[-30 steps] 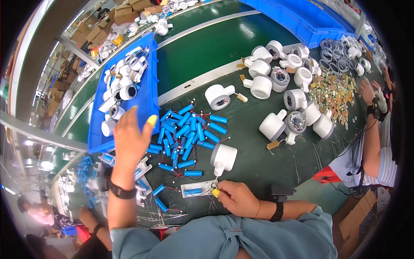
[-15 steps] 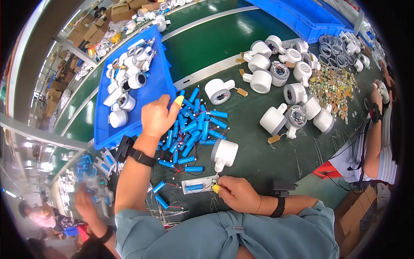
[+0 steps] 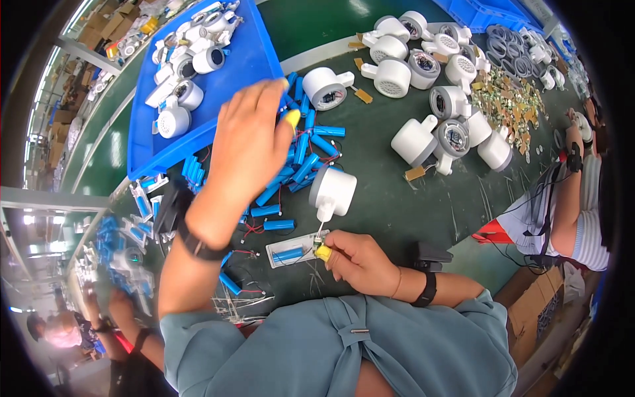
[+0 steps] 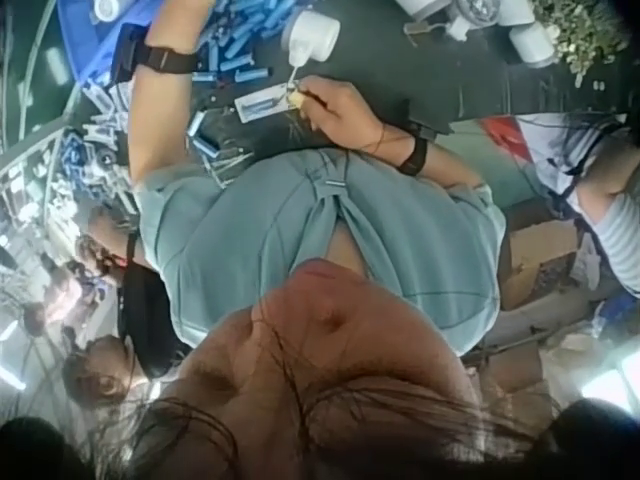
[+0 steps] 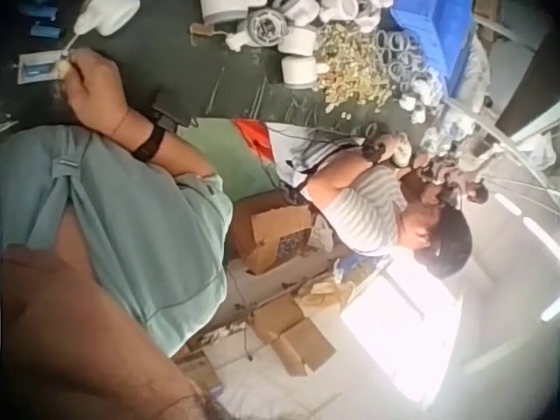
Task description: The person assembles electronic devices by connecting a circuit board to a white plastic housing and then fitting the components together. They repeat this process for several units, occasionally moving blue batteries and other parts aside to reach components.
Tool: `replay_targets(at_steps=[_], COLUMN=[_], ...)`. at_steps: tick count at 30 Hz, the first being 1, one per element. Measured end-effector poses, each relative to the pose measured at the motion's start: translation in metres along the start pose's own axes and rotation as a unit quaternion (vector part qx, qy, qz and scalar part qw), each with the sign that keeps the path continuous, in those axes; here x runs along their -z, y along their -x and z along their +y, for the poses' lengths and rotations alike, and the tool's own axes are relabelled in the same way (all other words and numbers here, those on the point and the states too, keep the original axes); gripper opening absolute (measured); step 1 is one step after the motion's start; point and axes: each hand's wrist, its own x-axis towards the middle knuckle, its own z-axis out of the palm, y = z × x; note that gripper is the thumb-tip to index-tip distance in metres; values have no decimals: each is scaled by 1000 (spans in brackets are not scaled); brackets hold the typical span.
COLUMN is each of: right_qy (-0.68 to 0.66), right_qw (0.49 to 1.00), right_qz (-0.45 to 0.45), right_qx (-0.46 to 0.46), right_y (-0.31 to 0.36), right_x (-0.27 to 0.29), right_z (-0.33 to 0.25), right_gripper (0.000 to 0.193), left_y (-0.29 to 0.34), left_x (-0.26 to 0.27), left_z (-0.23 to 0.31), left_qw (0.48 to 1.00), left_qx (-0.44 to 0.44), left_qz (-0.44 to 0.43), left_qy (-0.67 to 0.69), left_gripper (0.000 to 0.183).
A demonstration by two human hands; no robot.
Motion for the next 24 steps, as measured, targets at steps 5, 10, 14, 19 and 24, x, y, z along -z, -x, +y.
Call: replay_targets(at_steps=[5, 10, 14, 19, 24], right_qy=[-29, -24, -87, -126, 133], right_qw=[999, 998, 994, 988, 985], right_qz=[-24, -60, -71, -74, 81], right_qx=[-19, -10, -21, -40, 68], right_y=[7, 5, 5, 3, 11], right_x=[0, -3, -5, -3, 7], right_z=[-2, -7, 1, -1, -15], right_gripper=[11, 16, 22, 30, 21], left_y=[92, 160, 168, 171, 177], left_x=[62, 49, 36, 30, 33], left_z=[59, 93, 98, 95, 93], left_qw=[932, 928, 932, 941, 866], left_qx=[142, 215, 202, 204, 360], left_qz=[-163, -130, -56, -30, -38], left_qy=[291, 276, 296, 268, 345], left_gripper=[35, 49, 45, 42, 39])
